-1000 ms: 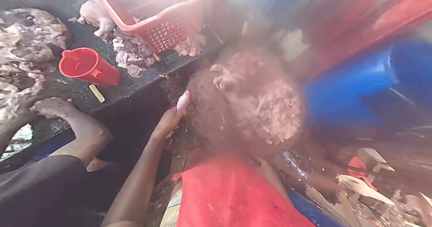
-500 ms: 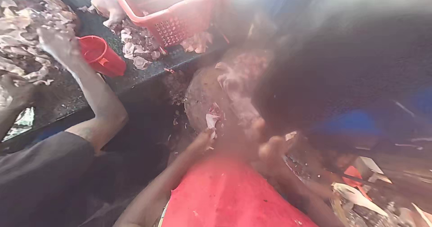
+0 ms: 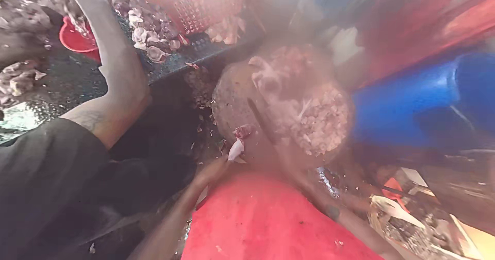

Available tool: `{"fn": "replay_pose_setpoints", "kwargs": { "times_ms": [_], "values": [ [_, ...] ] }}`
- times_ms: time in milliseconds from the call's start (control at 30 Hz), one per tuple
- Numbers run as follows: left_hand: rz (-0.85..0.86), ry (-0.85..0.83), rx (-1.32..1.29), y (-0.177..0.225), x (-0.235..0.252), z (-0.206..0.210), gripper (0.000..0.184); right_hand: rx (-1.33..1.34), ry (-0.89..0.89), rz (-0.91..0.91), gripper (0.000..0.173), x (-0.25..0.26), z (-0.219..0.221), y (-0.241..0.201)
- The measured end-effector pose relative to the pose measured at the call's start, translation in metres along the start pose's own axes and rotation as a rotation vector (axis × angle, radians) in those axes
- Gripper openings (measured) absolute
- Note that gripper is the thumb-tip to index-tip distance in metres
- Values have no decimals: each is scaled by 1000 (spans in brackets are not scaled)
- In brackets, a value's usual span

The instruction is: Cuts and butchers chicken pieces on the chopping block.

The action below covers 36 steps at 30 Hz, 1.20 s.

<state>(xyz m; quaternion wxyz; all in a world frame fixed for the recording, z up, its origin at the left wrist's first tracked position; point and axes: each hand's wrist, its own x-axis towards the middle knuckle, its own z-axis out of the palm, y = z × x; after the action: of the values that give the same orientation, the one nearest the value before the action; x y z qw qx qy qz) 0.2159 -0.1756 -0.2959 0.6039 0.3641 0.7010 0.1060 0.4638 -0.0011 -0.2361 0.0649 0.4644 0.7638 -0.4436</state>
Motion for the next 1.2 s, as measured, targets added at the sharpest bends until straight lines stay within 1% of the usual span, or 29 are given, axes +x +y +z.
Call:
{"fn": "replay_pose_setpoints", "kwargs": {
  "times_ms": [33,67,133,167,200,233,267,300,333,367,400,433,467,500,533,633,667,700,733,767,800,833,867,933,1000,1067,1100,1167,1200],
  "values": [
    [13,-24,18,1,-2,3,45,0,-79,59,50,6,0,6],
    [25,-41,30,3,-3,5,45,20,-116,68,51,7,-1,5],
    [45,-55,26,10,-6,7,44,133,-72,-64,54,-3,-4,-10],
    [44,-59,19,12,-7,10,44,222,-9,-177,61,-12,-2,-20],
    [47,-63,11,14,-7,12,43,285,56,-282,75,-17,1,-30],
    [50,-64,4,14,-6,14,44,306,116,-371,88,-18,6,-35],
    [48,-65,-2,14,-5,14,44,274,160,-426,93,-15,12,-36],
    [43,-68,-15,13,-4,14,44,178,160,-419,90,-11,17,-32],
    [36,-69,-40,13,-4,14,43,49,80,-333,78,-5,20,-24],
    [26,-73,-71,12,-6,15,43,-65,-71,-192,64,1,20,-18],
    [23,-68,-98,12,-7,15,42,-126,-184,-55,59,11,21,-15],
    [17,-62,-112,10,-9,14,42,-136,-212,19,57,15,21,-15],
    [17,-47,-124,9,-8,11,42,-116,-188,29,55,16,16,-20],
    [11,-47,-132,5,-10,12,42,-69,-143,-2,53,8,12,-28],
    [10,-48,-133,2,-10,13,41,-3,-79,-77,54,-3,7,-37],
    [16,-67,-144,4,-8,14,40,229,103,-384,72,-24,2,-64],
    [22,-74,-141,5,-6,15,40,270,137,-452,78,-23,7,-66],
    [26,-79,-139,6,-5,16,40,251,154,-472,78,-20,17,-60],
    [26,-85,-134,8,-6,17,40,181,122,-414,69,-16,29,-48],
    [24,-85,-122,8,-6,17,40,92,8,-267,58,-9,37,-36],
    [14,-83,-108,8,-7,16,41,30,-132,-114,54,0,42,-27],
    [1,-78,-97,7,-9,15,41,16,-206,-7,54,6,43,-22],
    [-4,-62,-94,5,-9,12,42,12,-220,33,54,10,38,-23],
    [-17,-50,-132,-7,-17,10,42,58,-155,-10,52,-2,32,-29],
    [-26,-31,-210,-17,-19,10,41,150,-38,-169,55,-14,30,-33],
    [-38,-23,-231,-20,-22,6,40,185,-25,-282,59,-15,35,-32],
    [-32,-11,-204,-22,-22,3,41,153,-98,-261,57,-13,38,-25],
    [-16,-17,-107,-19,-25,-7,43,99,-349,-93,56,0,41,-5],
    [-3,-23,-56,-15,-27,-14,43,128,-411,-23,58,5,41,8]
  ]
}}
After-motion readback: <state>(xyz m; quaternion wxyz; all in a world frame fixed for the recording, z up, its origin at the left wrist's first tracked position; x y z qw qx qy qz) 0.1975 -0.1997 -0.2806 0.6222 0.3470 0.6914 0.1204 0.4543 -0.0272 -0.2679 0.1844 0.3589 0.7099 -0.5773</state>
